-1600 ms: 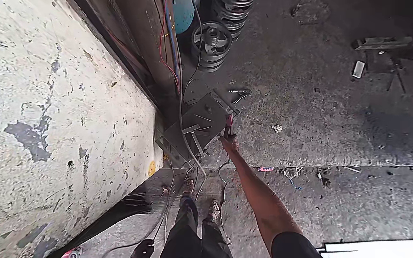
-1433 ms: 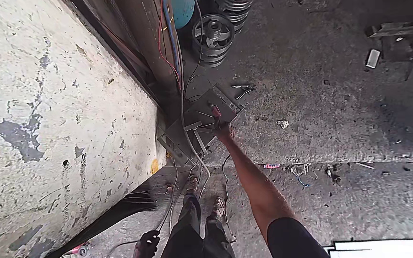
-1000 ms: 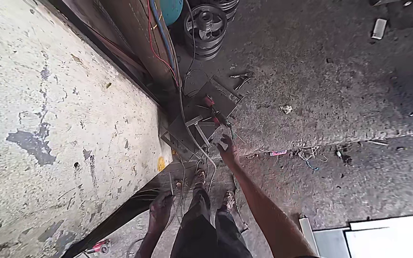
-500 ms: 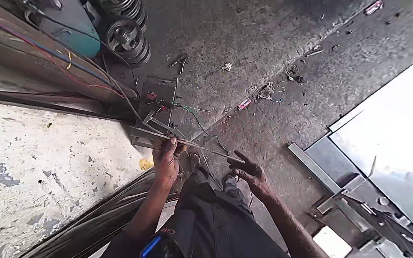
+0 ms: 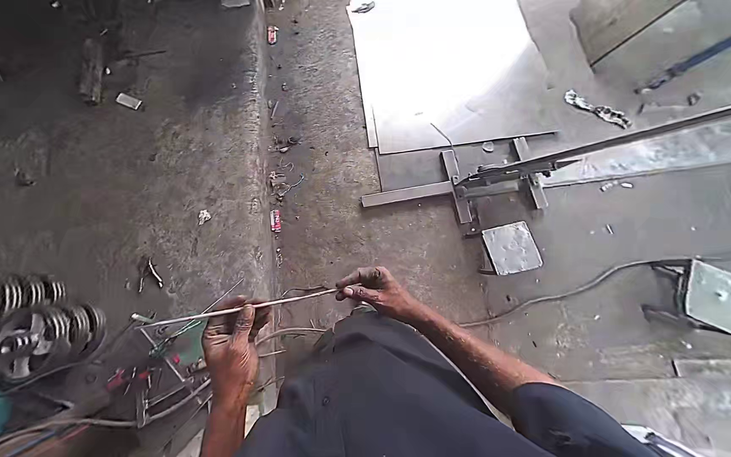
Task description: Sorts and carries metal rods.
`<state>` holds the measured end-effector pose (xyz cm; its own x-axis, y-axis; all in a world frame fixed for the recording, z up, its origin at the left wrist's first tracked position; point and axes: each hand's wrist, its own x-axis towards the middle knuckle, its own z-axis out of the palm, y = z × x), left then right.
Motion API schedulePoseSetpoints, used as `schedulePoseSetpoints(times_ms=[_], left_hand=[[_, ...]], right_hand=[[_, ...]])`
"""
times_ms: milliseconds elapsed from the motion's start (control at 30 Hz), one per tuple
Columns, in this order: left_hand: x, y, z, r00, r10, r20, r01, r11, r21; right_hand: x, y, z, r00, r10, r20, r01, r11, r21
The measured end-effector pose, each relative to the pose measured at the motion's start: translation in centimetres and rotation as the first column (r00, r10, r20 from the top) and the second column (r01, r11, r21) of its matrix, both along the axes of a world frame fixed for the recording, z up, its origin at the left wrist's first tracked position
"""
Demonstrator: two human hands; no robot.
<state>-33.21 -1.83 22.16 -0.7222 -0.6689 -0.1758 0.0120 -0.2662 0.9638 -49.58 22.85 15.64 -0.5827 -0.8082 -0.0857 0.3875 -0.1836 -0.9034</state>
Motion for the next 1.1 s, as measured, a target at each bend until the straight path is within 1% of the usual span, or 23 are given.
schedulePoseSetpoints(times_ms=[67, 133, 167, 200, 233, 267, 333, 367, 433, 533, 600, 633, 667, 700, 733, 767, 800, 833, 900, 967, 1000, 1033, 1100], left_hand=[[-2.9, 2.0, -0.4, 0.999, -0.050, 0.011, 0.049, 0.998, 0.032], [-6.1, 3.4, -0.6, 0.996, -0.088, 0.016, 0.087, 0.995, 0.050], [-7.7, 3.9, -0.6, 0.994, -0.109, 0.015, 0.108, 0.993, 0.049], [-9.3, 4.0, -0.5, 0.992, -0.129, 0.009, 0.128, 0.991, 0.041], [-10.9, 4.0, -0.4, 0.989, -0.147, 0.000, 0.147, 0.989, 0.032], [-12.6, 3.9, -0.3, 0.987, -0.164, -0.002, 0.164, 0.986, 0.023], [-15.7, 3.4, -0.1, 0.983, -0.184, 0.002, 0.184, 0.983, 0.000], [-17.5, 3.0, -0.1, 0.983, -0.186, 0.003, 0.186, 0.982, -0.016], [-20.8, 2.2, -0.2, 0.983, -0.183, 0.014, 0.183, 0.983, -0.024], [-26.8, 1.1, -1.5, 0.982, -0.185, 0.049, 0.186, 0.982, -0.026], [-30.1, -0.2, -2.9, 0.973, -0.212, 0.093, 0.218, 0.975, -0.051], [-32.8, -0.9, -3.8, 0.967, -0.234, 0.101, 0.241, 0.969, -0.062], [-35.6, -1.4, -4.6, 0.959, -0.261, 0.110, 0.270, 0.961, -0.068], [-38.1, -1.9, -5.5, 0.951, -0.284, 0.122, 0.292, 0.954, -0.062], [-39.8, -2.4, -6.0, 0.944, -0.296, 0.143, 0.307, 0.950, -0.057], [-41.8, -2.9, -6.4, 0.939, -0.310, 0.149, 0.320, 0.946, -0.053], [-44.5, -3.3, -6.7, 0.934, -0.330, 0.134, 0.339, 0.940, -0.048], [-46.5, -3.5, -6.9, 0.928, -0.350, 0.126, 0.358, 0.933, -0.043], [-50.6, -3.4, -6.9, 0.913, -0.392, 0.111, 0.398, 0.916, -0.040], [-54.7, -2.3, -6.4, 0.889, -0.448, 0.089, 0.453, 0.891, -0.038], [-56.6, -1.5, -6.1, 0.875, -0.478, 0.077, 0.481, 0.876, -0.037], [-58.4, -0.7, -5.8, 0.860, -0.507, 0.061, 0.509, 0.860, -0.038], [-61.9, 1.1, -5.3, 0.835, -0.549, 0.030, 0.550, 0.834, -0.038]], right_hand=[[-1.7, 3.2, 0.1, 0.999, -0.036, -0.036, 0.036, 0.999, 0.019], [-3.2, 6.3, -0.4, 0.992, -0.083, -0.091, 0.092, 0.992, 0.090], [-3.8, 7.8, -1.1, 0.982, -0.106, -0.157, 0.134, 0.974, 0.183], [-4.2, 9.2, -1.9, 0.962, -0.107, -0.250, 0.184, 0.934, 0.308], [-4.6, 10.5, -2.9, 0.933, -0.071, -0.354, 0.235, 0.863, 0.447], [-4.8, 11.8, -3.9, 0.898, 0.001, -0.440, 0.281, 0.768, 0.575], [-5.1, 14.3, -6.1, 0.845, 0.137, -0.517, 0.348, 0.594, 0.726], [-5.3, 15.3, -7.1, 0.835, 0.180, -0.519, 0.364, 0.527, 0.768], [-5.7, 17.1, -9.1, 0.876, 0.194, -0.442, 0.329, 0.429, 0.841], [-7.3, 19.9, -12.8, 0.960, 0.175, -0.220, 0.159, 0.308, 0.938], [-7.2, 21.5, -15.2, 0.987, 0.146, -0.074, 0.034, 0.260, 0.965], [-7.7, 22.3, -16.1, 0.996, 0.078, -0.033, 0.014, 0.241, 0.971], [-8.2, 23.3, -16.9, 0.999, -0.041, -0.016, 0.025, 0.226, 0.974], [-8.1, 24.3, -17.4, 0.981, -0.193, -0.018, 0.059, 0.210, 0.976], [-7.3, 25.1, -17.7, 0.937, -0.349, -0.013, 0.085, 0.193, 0.978], [-6.8, 25.8, -18.0, 0.872, -0.490, -0.001, 0.105, 0.185, 0.977], [-7.1, 26.6, -18.6, 0.796, -0.605, 0.008, 0.124, 0.176, 0.977], [-6.7, 27.4, -18.9, 0.732, -0.681, 0.027, 0.119, 0.166, 0.979], [-6.2, 28.5, -19.1, 0.663, -0.748, 0.009, 0.116, 0.115, 0.987], [-6.4, 28.7, -18.9, 0.607, -0.791, -0.074, 0.161, 0.031, 0.987], [-6.8, 28.3, -18.7, 0.572, -0.813, -0.105, 0.187, 0.004, 0.982], [-7.3, 27.7, -18.6, 0.542, -0.832, -0.118, 0.203, -0.006, 0.979], [-8.9, 25.9, -18.5, 0.478, -0.874, -0.085, 0.225, 0.028, 0.974]])
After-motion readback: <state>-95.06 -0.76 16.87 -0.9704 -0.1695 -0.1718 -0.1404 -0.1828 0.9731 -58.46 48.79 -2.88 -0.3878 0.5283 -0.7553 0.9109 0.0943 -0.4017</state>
